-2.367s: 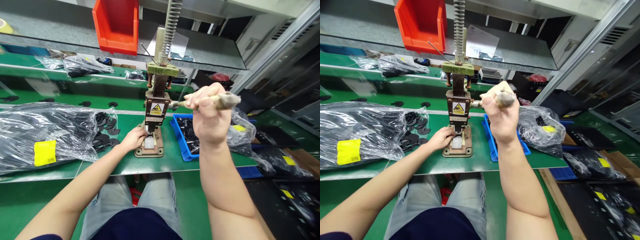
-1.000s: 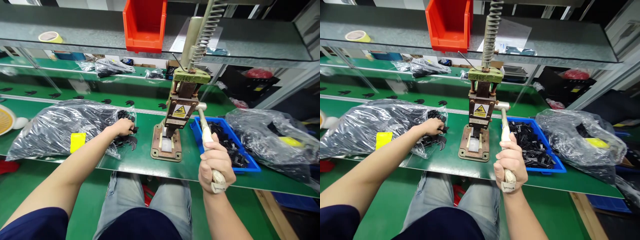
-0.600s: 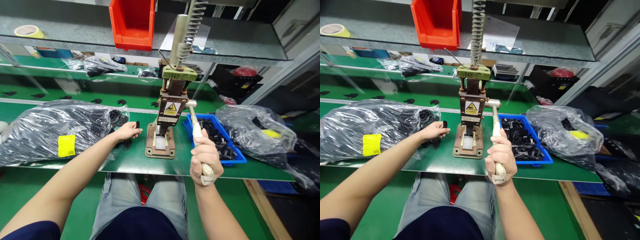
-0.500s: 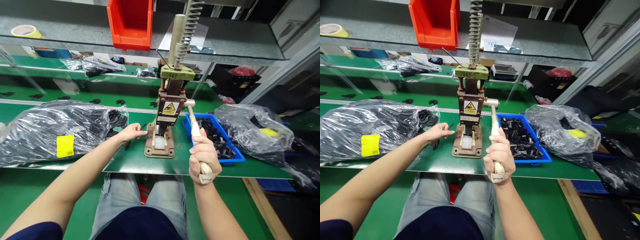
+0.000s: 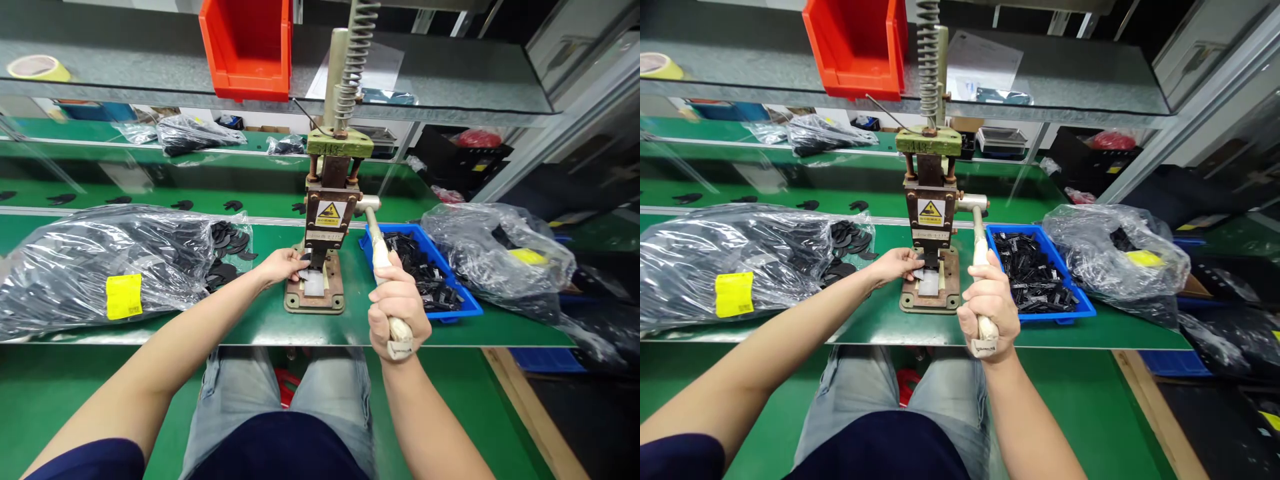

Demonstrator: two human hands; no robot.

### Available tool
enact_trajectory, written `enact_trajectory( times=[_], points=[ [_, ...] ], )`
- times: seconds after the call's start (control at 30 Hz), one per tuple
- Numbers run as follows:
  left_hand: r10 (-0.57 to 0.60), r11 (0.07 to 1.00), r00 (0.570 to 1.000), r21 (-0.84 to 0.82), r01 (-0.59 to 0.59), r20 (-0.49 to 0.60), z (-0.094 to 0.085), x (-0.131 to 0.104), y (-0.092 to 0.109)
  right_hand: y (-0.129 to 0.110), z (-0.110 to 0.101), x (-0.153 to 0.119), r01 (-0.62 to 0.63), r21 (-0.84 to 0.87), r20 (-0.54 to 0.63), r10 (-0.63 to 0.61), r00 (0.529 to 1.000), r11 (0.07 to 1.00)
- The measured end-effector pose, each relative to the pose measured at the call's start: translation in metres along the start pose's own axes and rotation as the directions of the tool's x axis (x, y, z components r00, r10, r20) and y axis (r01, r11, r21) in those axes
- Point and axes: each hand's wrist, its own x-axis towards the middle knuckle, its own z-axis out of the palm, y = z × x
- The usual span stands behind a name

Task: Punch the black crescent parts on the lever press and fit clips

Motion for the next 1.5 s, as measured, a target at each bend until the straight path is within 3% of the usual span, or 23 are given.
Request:
enact_trajectory(
  times=[0.17, 0.43, 0.53, 0.63, 0.7, 0.77, 0.8, 0.9, 0.97, 1.03, 1.13, 1.33, 1.5],
  points=[
    [-0.095, 0.990, 0.994, 0.105, 0.089, 0.053, 0.003, 0.009, 0.004, -0.001, 0.002, 0.000, -0.011, 0.007, -0.013, 0.011, 1.000, 1.000],
    [-0.247, 0.954, 0.967, 0.188, 0.234, 0.053, 0.007, 0.015, 0.011, 0.001, 0.005, 0.000, -0.002, -0.010, -0.065, 0.001, 0.998, 1.000],
    [-0.190, 0.965, 0.981, 0.192, 0.181, 0.028, 0.014, 0.008, 0.006, 0.002, 0.004, 0.001, 0.017, -0.017, -0.063, -0.018, 0.998, 1.000],
    [-0.018, 0.977, 1.000, 0.214, 0.018, -0.001, 0.016, -0.004, -0.003, 0.004, 0.005, 0.003, 0.030, -0.034, -0.076, -0.032, 0.997, 0.999],
    [0.179, 0.940, 0.981, 0.282, -0.191, 0.067, 0.006, -0.012, -0.009, 0.004, 0.006, 0.004, 0.023, -0.034, -0.080, -0.026, 0.996, 0.999],
    [0.353, 0.822, 0.923, 0.420, -0.385, 0.154, -0.019, -0.017, -0.010, 0.003, 0.006, 0.005, 0.014, -0.023, -0.081, -0.016, 0.997, 1.000],
    [0.399, 0.741, 0.901, 0.519, -0.427, 0.172, -0.037, -0.018, -0.009, 0.003, 0.007, 0.005, 0.013, -0.018, -0.083, -0.015, 0.996, 1.000],
    [0.426, 0.438, 0.902, 0.854, -0.281, 0.078, -0.100, -0.012, -0.005, 0.002, 0.008, 0.005, 0.019, -0.011, -0.094, -0.020, 0.995, 1.000],
    [0.347, 0.242, 0.935, 0.956, -0.166, 0.074, -0.136, -0.004, -0.002, 0.002, 0.008, 0.005, 0.024, -0.011, -0.099, -0.025, 0.995, 1.000],
    [0.265, 0.099, 0.958, 0.985, -0.143, 0.112, -0.159, 0.003, -0.003, 0.002, 0.008, 0.005, 0.026, -0.009, -0.094, -0.027, 0.995, 1.000],
    [0.190, 0.017, 0.964, 0.981, -0.195, 0.188, -0.169, 0.009, -0.006, 0.003, 0.007, 0.004, 0.033, -0.014, -0.083, -0.034, 0.996, 0.999],
    [0.206, -0.021, 0.928, 0.950, -0.313, 0.310, -0.158, 0.012, 0.000, 0.005, 0.007, 0.004, 0.052, -0.032, -0.080, -0.055, 0.995, 0.998],
    [0.199, 0.046, 0.926, 0.941, -0.335, 0.320, -0.147, 0.012, 0.002, 0.005, 0.006, 0.003, 0.046, -0.014, -0.079, -0.047, 0.996, 0.999]
  ],
)
